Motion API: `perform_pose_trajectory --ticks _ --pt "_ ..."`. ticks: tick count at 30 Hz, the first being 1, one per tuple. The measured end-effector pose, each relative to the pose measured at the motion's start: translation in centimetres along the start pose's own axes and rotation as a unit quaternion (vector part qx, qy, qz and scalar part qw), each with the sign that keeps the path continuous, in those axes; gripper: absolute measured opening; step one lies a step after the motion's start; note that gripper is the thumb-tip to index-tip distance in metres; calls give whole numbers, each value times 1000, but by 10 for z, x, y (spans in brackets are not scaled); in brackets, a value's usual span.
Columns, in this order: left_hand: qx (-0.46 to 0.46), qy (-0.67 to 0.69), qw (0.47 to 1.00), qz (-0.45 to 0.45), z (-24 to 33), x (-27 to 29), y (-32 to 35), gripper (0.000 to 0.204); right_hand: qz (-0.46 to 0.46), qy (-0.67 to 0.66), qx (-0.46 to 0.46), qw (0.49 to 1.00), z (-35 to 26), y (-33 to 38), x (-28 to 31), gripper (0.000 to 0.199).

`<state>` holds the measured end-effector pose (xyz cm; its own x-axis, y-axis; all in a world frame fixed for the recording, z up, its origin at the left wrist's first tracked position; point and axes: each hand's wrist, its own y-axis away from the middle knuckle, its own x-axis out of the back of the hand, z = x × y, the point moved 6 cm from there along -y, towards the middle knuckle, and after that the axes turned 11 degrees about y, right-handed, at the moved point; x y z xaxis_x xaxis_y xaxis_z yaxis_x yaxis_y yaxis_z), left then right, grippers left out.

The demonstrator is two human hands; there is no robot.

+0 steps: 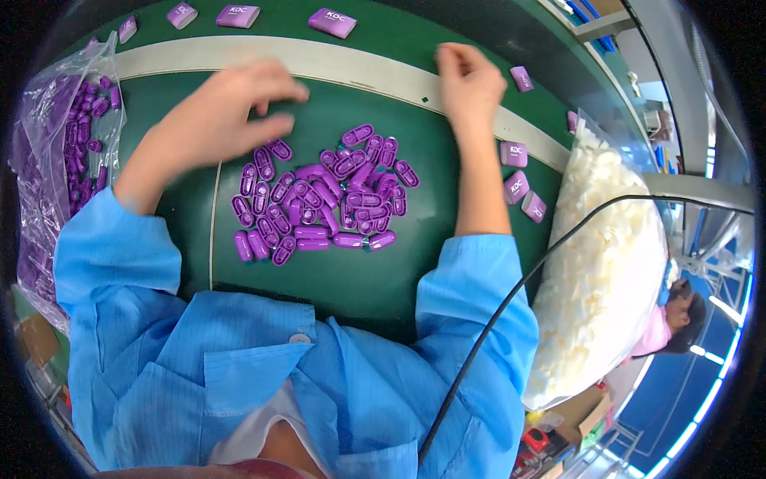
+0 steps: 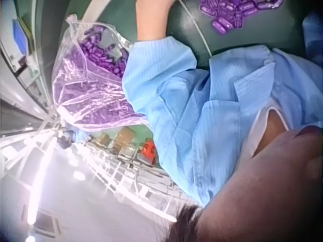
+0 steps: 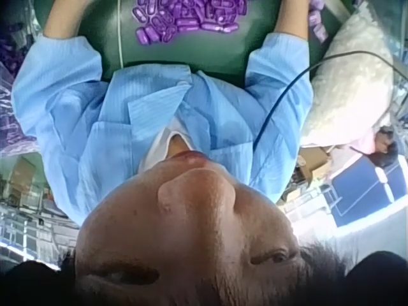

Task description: The person assembles devices by repeatedly picking up small plastic components, inserting them into outer casings by hand, and placing the assembled units onto the table.

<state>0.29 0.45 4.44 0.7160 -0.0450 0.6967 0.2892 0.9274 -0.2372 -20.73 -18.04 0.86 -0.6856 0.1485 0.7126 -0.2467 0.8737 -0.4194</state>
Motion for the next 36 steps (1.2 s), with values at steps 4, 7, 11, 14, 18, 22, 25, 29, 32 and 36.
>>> perform_pose_trajectory --ticks 4,7,11,14,18,22,25,29,32,36 --pt "20 11 1000 13 15 -15 27 26 43 444 87 891 49 -46 36 38" --pt "20 44 999 23 13 -25 18 20 -101 465 -42 878 83 -68 46 44" --pt "-78 -14 989 126 7 -34 0 15 -26 358 67 931 22 -51 39 38" --pt "-64 44 986 150 3 -31 -21 14 -177 -35 -40 983 -29 -9 21 26" --pt "103 356 921 116 -29 -33 -34 19 -268 -318 -69 907 -88 50 -10 23" --pt "137 567 808 86 -37 -37 -30 29 -277 -451 -150 835 -87 64 -24 26" --pt "122 563 813 86 -38 -37 -30 31 -288 -523 -208 775 -86 73 -29 28" --pt "139 569 803 112 -39 -38 -30 31 -262 -483 -177 817 -80 72 -25 26" --pt "130 530 830 117 -39 -35 -29 30 -254 -328 -77 907 -86 66 -15 24" --pt "112 488 856 125 -34 -35 -26 30 -270 -324 -67 904 -91 68 -16 24"
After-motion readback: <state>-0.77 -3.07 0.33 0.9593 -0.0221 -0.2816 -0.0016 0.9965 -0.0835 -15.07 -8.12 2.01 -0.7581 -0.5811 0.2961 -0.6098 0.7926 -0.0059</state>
